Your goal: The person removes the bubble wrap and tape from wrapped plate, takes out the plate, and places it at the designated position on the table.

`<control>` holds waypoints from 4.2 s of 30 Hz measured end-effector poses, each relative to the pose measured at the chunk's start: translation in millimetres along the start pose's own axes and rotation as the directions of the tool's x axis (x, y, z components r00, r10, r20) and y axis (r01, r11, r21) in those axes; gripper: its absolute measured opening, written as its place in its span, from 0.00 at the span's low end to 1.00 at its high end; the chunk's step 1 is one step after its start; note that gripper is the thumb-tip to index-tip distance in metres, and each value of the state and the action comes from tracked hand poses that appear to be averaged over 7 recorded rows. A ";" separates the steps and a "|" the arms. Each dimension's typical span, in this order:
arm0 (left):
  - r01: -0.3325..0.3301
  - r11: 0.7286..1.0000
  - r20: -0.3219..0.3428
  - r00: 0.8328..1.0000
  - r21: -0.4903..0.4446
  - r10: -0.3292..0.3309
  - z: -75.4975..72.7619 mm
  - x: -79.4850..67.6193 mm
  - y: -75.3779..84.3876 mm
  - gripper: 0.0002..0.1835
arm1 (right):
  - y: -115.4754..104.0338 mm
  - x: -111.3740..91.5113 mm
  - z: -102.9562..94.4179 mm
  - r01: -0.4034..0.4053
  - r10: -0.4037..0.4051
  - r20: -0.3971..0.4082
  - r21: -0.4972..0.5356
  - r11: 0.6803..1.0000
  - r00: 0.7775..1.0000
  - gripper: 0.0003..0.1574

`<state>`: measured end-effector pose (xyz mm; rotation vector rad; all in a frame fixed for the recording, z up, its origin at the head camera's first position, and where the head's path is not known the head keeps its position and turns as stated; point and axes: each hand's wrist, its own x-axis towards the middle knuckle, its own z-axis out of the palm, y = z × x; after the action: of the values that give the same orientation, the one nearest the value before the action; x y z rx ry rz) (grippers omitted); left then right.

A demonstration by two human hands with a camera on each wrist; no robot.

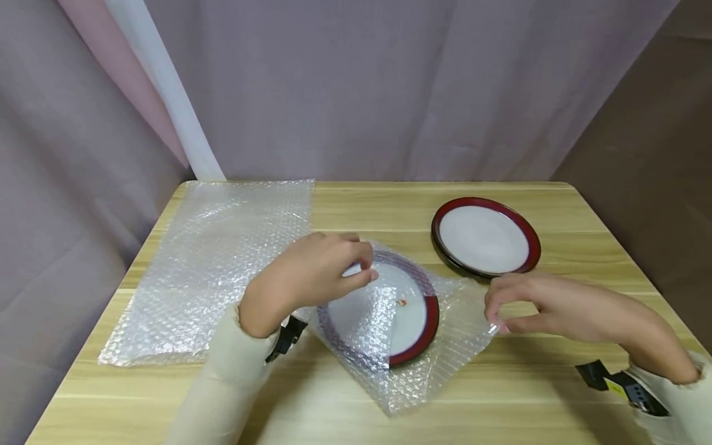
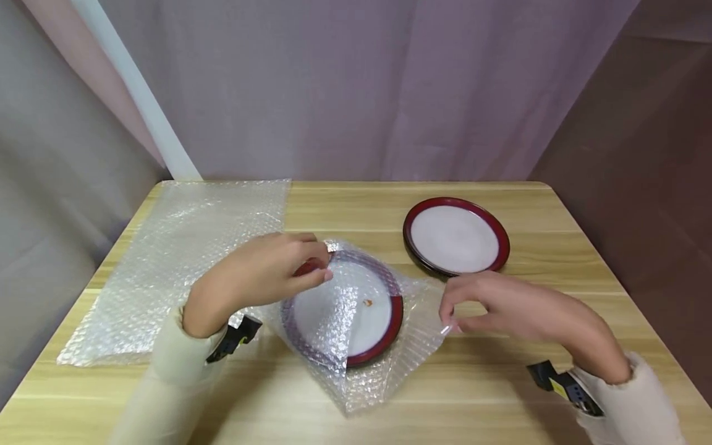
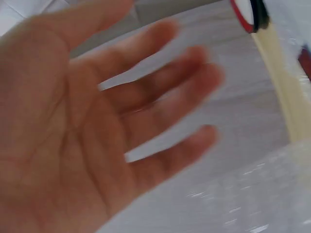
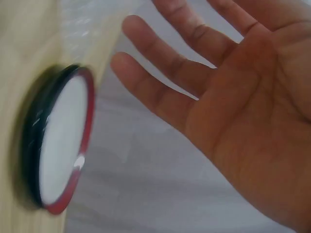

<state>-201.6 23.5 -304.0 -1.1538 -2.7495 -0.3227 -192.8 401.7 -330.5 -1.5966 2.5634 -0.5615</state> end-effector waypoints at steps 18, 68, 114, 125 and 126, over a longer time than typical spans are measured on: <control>0.216 0.953 0.420 0.901 -0.214 -0.110 23.9 17.8 -29.0 0.23 | -2.7 -63.4 49.5 -0.171 0.172 -0.053 0.011 0.985 0.984 0.24; -0.251 0.909 0.350 0.928 0.333 0.128 141.8 26.6 143.9 0.28 | 11.5 -79.3 98.4 0.023 0.091 -0.139 0.653 0.757 0.986 0.28; -0.242 0.876 0.265 0.954 0.417 0.138 142.7 26.1 140.6 0.19 | -32.3 -62.4 120.0 -0.252 0.254 -0.492 0.071 0.965 0.833 0.28; -0.257 0.872 0.288 0.947 0.417 0.142 146.5 24.9 146.9 0.20 | -37.3 -67.2 117.1 -0.339 0.263 -0.522 -0.053 0.939 0.811 0.33; -0.258 0.876 0.302 0.943 0.407 0.138 145.2 25.0 146.2 0.22 | -37.1 -65.8 116.4 -0.339 0.259 -0.524 -0.060 0.939 0.811 0.33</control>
<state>-121.1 176.9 -418.4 -1.4071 -2.6625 0.4968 -102.2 413.7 -434.9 -1.1405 3.2341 -0.8729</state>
